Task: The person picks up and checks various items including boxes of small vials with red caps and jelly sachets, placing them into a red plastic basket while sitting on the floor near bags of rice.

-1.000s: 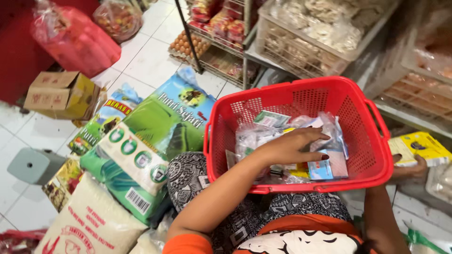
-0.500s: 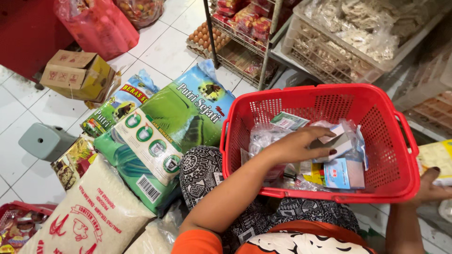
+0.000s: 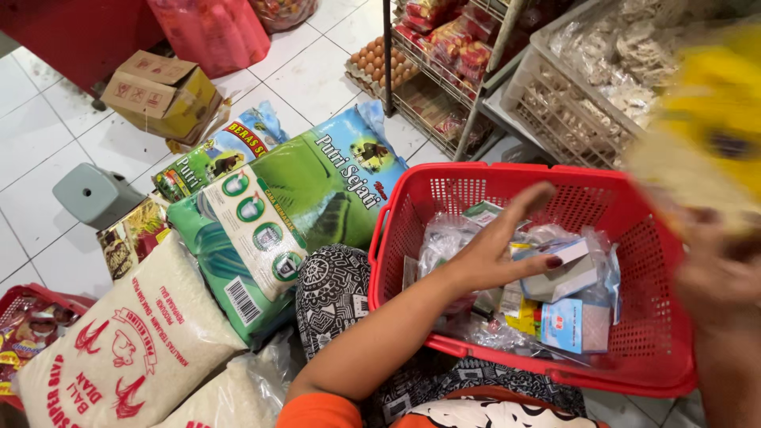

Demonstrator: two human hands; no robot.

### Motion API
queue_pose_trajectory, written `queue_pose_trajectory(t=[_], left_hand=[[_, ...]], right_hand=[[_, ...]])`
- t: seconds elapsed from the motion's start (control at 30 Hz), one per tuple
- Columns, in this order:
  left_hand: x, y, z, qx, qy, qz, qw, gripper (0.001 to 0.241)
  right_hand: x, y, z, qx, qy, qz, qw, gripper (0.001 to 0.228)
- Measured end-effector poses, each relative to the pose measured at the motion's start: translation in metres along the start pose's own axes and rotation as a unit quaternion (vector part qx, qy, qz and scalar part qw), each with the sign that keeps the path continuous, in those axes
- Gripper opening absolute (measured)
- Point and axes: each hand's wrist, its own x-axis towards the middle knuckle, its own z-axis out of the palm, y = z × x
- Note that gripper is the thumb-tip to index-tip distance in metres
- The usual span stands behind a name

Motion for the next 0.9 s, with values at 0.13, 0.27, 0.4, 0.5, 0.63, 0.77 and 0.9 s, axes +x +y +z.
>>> queue_pose_trajectory(t=[0.13,0.27,0.4,0.5,0.63,0.77,0.9], left_hand=[[-0.001,0.005,-0.010,-0.011,0.100,0.047,0.994,0.111],[-0.001,-0.012,-0.013,-0.080,0.194,0.069,0.975,0.124],[-0.012,-0.027,-0.012,-0.084,0.203,-0.008,0.976,0.089],[-0.019,-0.027,-0.010,-0.107,0.176,-0.033,0.978,0.054],[-0.015,-0.018,-0.010,-0.237,0.238,-0.063,0.940,0.043],[-0.005,-0.016,-0.021,-0.256,0.325,-0.085,0.906,0.038],[-0.003,-0.025,-0.028,-0.215,0.319,-0.053,0.921,0.044]], right_hand=[[0.026,0.017,0.054,-0.032,-0.214,0.039,0.976,0.038],[0.019,0.018,0.111,0.020,-0.304,-0.006,0.952,0.041],[0.002,0.008,0.124,0.042,-0.318,-0.096,0.942,0.041],[-0.009,-0.001,0.121,0.066,-0.327,-0.057,0.941,0.045],[-0.006,-0.004,0.119,0.106,-0.346,-0.096,0.927,0.025],[0.004,-0.003,0.119,0.154,-0.359,-0.038,0.920,0.030],[0.016,-0.004,0.114,0.146,-0.318,0.010,0.937,0.034]])
